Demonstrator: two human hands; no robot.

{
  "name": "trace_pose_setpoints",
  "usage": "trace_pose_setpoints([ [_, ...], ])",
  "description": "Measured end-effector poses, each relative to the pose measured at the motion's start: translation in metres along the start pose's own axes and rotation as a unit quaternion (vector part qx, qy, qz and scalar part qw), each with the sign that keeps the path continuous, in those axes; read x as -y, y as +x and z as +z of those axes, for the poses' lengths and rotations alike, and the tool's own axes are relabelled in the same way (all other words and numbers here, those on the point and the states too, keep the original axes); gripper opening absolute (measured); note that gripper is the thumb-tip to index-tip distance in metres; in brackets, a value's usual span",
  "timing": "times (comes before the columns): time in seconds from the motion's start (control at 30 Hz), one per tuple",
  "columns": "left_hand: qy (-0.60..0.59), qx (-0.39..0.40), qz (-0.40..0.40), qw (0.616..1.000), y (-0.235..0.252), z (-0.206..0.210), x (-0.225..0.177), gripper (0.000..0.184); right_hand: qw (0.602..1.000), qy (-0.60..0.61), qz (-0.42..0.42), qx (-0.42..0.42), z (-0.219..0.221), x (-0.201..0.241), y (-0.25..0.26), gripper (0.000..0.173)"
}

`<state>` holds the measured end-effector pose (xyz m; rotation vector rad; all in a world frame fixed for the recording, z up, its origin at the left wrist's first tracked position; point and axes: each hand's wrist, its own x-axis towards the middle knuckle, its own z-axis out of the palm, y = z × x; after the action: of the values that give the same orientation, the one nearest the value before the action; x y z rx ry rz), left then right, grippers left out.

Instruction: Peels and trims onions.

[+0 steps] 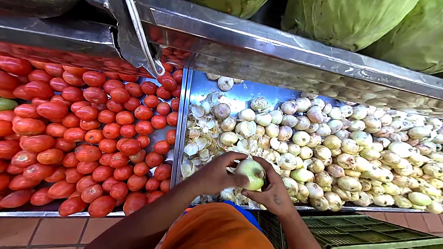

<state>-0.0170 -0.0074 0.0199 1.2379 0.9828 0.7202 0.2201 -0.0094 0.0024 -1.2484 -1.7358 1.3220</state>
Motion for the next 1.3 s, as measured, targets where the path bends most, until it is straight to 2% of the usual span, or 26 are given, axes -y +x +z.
trace_pose_setpoints([
  [0.03,0.081,-0.007,-0.009,0.997,-0.002,0.006,-0.008,0.075,1.000,-0.010,-0.013,-0.001,-0.001,-0.001,0.000,0.095],
  [0.07,0.150,-0.017,-0.015,0.988,-0.004,0.012,-0.014,0.084,1.000,-0.013,-0.026,0.001,-0.001,-0.002,0.000,0.096],
  [0.13,0.184,-0.017,-0.012,0.983,-0.004,0.011,-0.020,0.082,0.999,-0.025,-0.040,0.002,-0.002,-0.001,-0.001,0.094],
  [0.2,0.110,0.014,0.010,0.994,0.000,0.000,-0.020,0.065,0.999,-0.021,-0.046,0.008,-0.004,0.001,-0.003,0.091],
  [0.27,0.025,0.050,0.028,0.998,0.006,-0.012,-0.011,0.040,0.998,-0.028,-0.055,0.018,-0.007,0.000,-0.006,0.092],
  [0.33,-0.009,0.049,0.022,0.999,0.012,-0.019,-0.001,0.020,0.997,-0.036,-0.066,0.026,-0.009,-0.001,-0.008,0.093],
  [0.4,0.031,-0.001,-0.026,0.999,0.017,-0.021,0.004,0.021,0.997,-0.033,-0.071,0.028,-0.008,0.000,-0.009,0.092],
  [0.47,0.082,-0.080,-0.087,0.990,0.021,-0.021,0.005,0.026,0.997,-0.027,-0.073,0.022,-0.008,0.001,-0.011,0.092],
  [0.53,0.110,-0.162,-0.112,0.974,0.023,-0.020,0.004,0.029,0.997,-0.020,-0.071,0.020,-0.009,0.002,-0.011,0.093],
  [0.6,0.146,-0.229,-0.080,0.959,0.018,-0.014,0.002,0.028,0.998,-0.001,-0.062,0.018,-0.009,0.003,-0.011,0.093],
  [0.67,0.192,-0.249,0.040,0.948,0.006,0.000,-0.005,0.035,0.998,0.033,-0.043,0.011,-0.007,0.007,-0.010,0.094],
  [0.77,0.266,-0.132,0.237,0.925,-0.007,0.031,-0.009,0.060,0.995,0.095,-0.030,-0.007,-0.004,0.014,-0.007,0.094],
  [0.83,0.266,-0.104,0.295,0.912,-0.001,0.048,0.000,0.064,0.992,0.118,-0.023,-0.026,-0.003,0.015,-0.005,0.092],
  [0.97,0.234,-0.172,0.328,0.899,0.011,0.062,0.027,0.072,0.975,0.212,0.026,-0.058,-0.002,0.011,-0.001,0.098],
  [1.03,0.257,-0.184,0.350,0.882,0.010,0.069,0.043,0.073,0.956,0.280,0.054,-0.074,-0.003,0.008,-0.003,0.087],
  [1.1,0.292,-0.163,0.357,0.872,0.008,0.071,0.060,0.070,0.933,0.344,0.059,-0.091,-0.007,0.004,-0.003,0.072],
  [1.2,0.335,-0.100,0.350,0.869,0.005,0.057,0.075,0.061,0.929,0.354,0.057,-0.096,-0.020,0.002,0.000,0.066],
  [1.23,0.336,-0.100,0.348,0.870,0.005,0.048,0.075,0.056,0.932,0.346,0.057,-0.090,-0.023,0.002,0.000,0.069],
  [1.3,0.315,-0.171,0.333,0.872,0.008,0.033,0.069,0.047,0.940,0.330,0.060,-0.069,-0.026,0.004,0.000,0.073],
])
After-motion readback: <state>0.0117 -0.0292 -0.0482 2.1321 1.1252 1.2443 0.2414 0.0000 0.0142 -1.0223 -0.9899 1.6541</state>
